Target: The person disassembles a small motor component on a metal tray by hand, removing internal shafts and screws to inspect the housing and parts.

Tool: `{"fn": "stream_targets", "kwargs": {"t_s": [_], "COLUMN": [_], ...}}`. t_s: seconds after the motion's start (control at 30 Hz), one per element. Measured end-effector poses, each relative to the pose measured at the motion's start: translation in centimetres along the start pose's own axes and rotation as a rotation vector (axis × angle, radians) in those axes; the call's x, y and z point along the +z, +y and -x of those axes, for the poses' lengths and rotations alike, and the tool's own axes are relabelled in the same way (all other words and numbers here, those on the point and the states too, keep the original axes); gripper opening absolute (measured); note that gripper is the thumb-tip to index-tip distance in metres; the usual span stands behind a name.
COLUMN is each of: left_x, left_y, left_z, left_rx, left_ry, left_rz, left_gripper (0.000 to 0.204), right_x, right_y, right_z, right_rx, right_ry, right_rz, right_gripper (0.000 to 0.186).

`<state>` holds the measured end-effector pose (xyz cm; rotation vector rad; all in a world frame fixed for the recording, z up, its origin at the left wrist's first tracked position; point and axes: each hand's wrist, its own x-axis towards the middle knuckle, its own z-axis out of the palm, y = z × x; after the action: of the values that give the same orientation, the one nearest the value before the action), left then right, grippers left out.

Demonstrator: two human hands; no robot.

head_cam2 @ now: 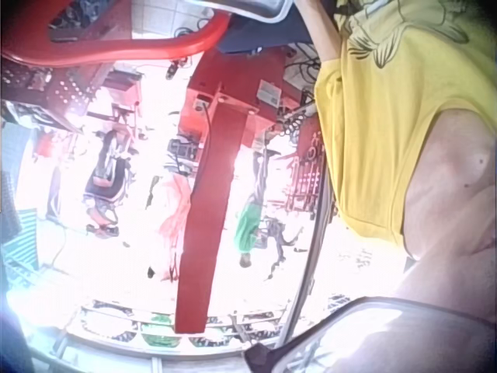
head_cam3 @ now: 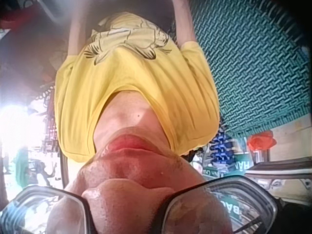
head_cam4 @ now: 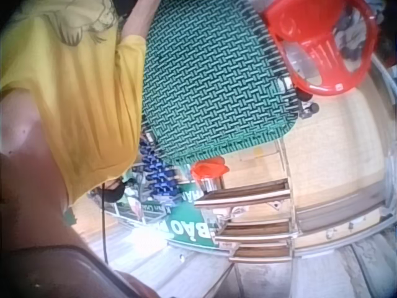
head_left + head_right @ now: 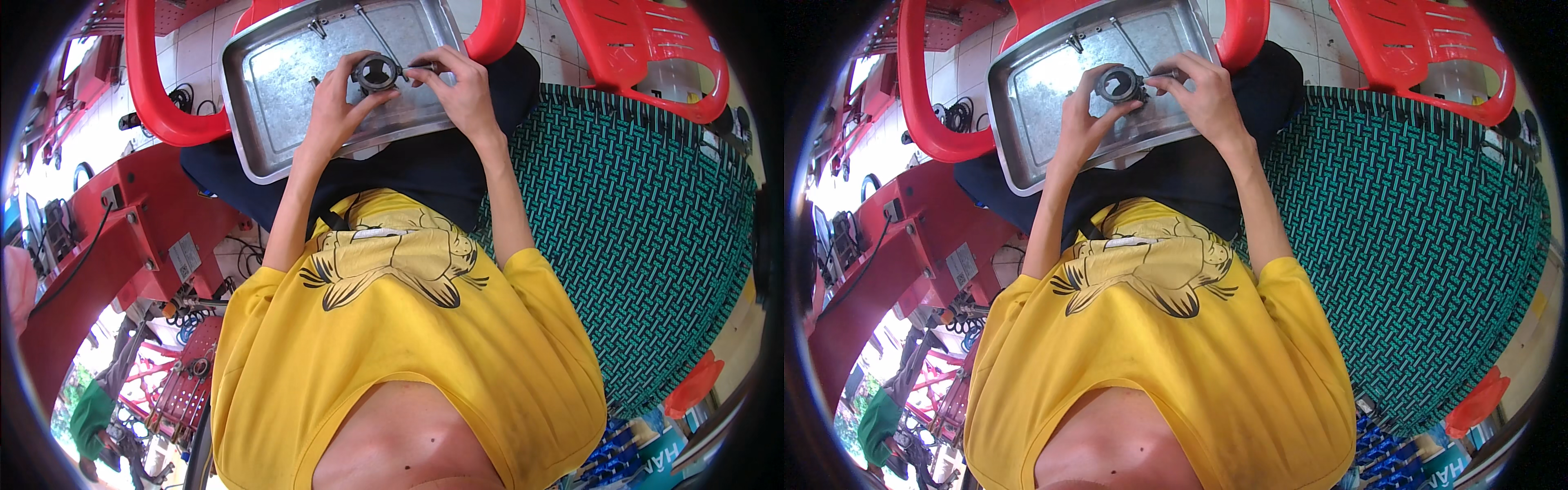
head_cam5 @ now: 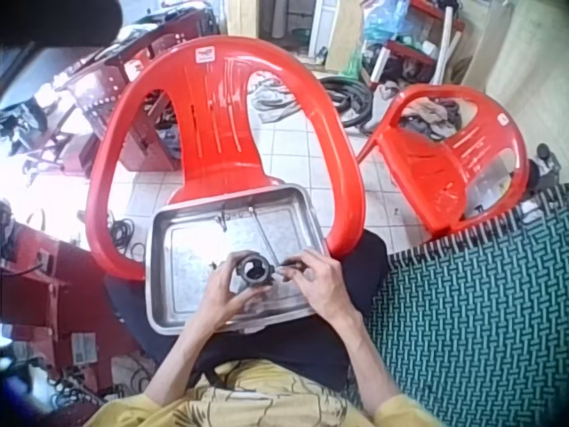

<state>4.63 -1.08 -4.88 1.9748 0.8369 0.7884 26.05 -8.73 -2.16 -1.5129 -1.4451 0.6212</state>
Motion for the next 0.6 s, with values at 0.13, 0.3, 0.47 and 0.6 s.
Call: {"fn": "stream_targets", "kwargs": {"t_s": [0.13, 0.3, 0.47, 0.6], "left_x": [0.0, 0.0, 0.1, 0.1], "left_y": [0.1, 0.1, 0.0, 0.0], "left_z": [0.0, 0.0, 0.0, 0.0], "left_rx": [0.006, 0.003, -0.015, -0.017], "left_ry": [0.007, 0.012, 0.006, 0.009], "left_rz": [-0.008, -0.003, -0.019, -0.013], "left_gripper": [0.063, 0.063, 0.063, 0.063], "right_x": [0.5, 1.4, 1.5, 1.8], "right_y": [-0.2, -0.3, -0.5, -0.1], "right_z": [0.0, 0.1, -0.1, 0.0], "right_rx": [-0.067, -0.036, 0.032, 0.134], "right_ry": [0.053, 0.07, 0.043, 0.018], "right_rz": [0.097, 0.139, 0.151, 0.095], "right_gripper": [0.016, 0.02, 0.024, 0.027]}}
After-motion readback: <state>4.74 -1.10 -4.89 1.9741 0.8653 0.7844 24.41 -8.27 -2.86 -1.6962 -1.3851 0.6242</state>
